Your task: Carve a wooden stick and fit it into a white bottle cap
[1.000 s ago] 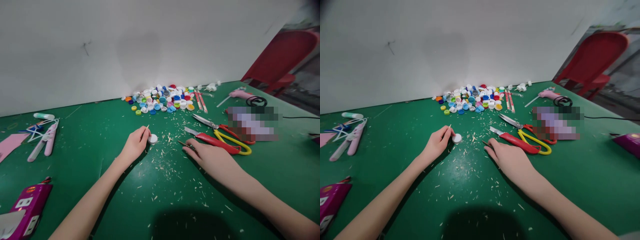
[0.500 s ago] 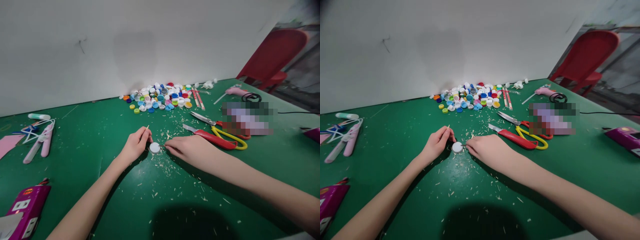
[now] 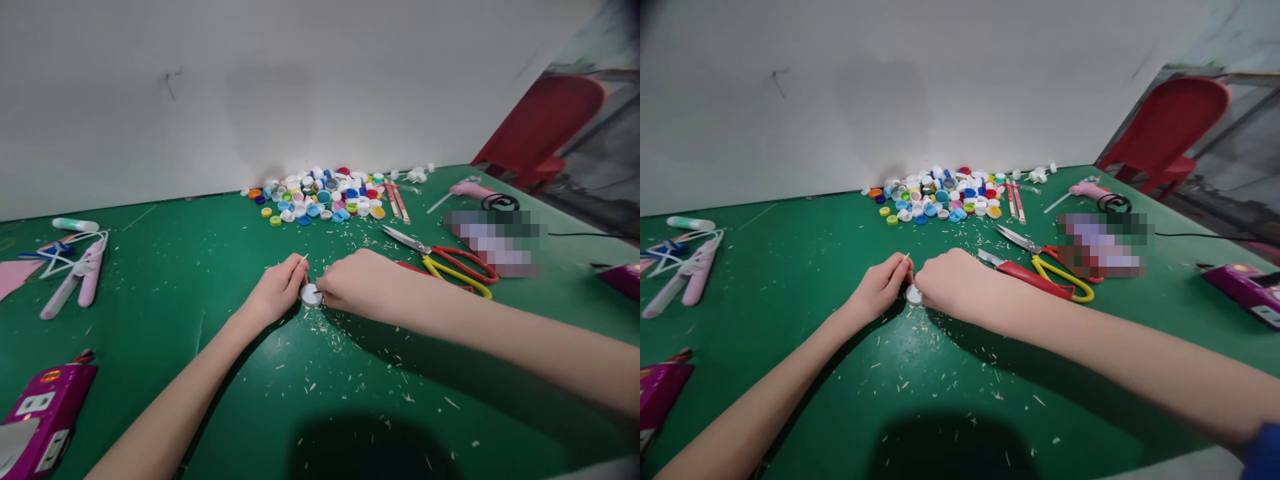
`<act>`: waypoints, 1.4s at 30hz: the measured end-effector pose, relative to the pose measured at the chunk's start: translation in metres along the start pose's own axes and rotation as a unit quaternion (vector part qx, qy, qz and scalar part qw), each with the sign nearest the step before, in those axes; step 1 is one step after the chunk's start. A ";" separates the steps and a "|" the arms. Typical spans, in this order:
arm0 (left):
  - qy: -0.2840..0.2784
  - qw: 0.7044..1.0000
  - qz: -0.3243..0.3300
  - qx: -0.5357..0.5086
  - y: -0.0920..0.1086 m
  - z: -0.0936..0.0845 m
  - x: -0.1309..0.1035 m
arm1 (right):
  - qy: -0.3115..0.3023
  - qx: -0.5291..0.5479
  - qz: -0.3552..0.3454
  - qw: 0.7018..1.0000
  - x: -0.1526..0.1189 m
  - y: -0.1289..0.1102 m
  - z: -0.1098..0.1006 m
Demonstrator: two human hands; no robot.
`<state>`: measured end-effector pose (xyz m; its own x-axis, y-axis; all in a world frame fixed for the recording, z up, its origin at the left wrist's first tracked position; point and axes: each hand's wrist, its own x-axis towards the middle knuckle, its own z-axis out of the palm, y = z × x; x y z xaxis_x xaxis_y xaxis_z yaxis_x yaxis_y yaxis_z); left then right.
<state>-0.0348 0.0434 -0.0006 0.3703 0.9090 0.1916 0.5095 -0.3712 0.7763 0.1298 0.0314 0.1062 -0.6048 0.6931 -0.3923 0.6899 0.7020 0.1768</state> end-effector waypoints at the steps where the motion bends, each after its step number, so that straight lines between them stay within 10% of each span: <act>1: 0.000 1.000 0.002 -0.001 0.000 0.000 0.000 | 0.010 -0.013 -0.012 1.000 0.002 -0.001 -0.002; 11: 0.078 0.982 -0.075 -0.157 -0.002 -0.001 0.008 | 0.005 -0.043 -0.072 0.996 0.017 0.004 -0.014; 42: 0.074 0.972 -0.076 -0.210 -0.009 -0.002 0.010 | -0.174 0.017 0.011 0.984 0.048 -0.027 -0.056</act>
<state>-0.0368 0.0561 -0.0043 0.1847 0.9760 0.1154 0.1770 -0.1485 0.9729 0.0594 0.0549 0.1329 -0.4208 0.6054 -0.6756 0.7180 0.6774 0.1598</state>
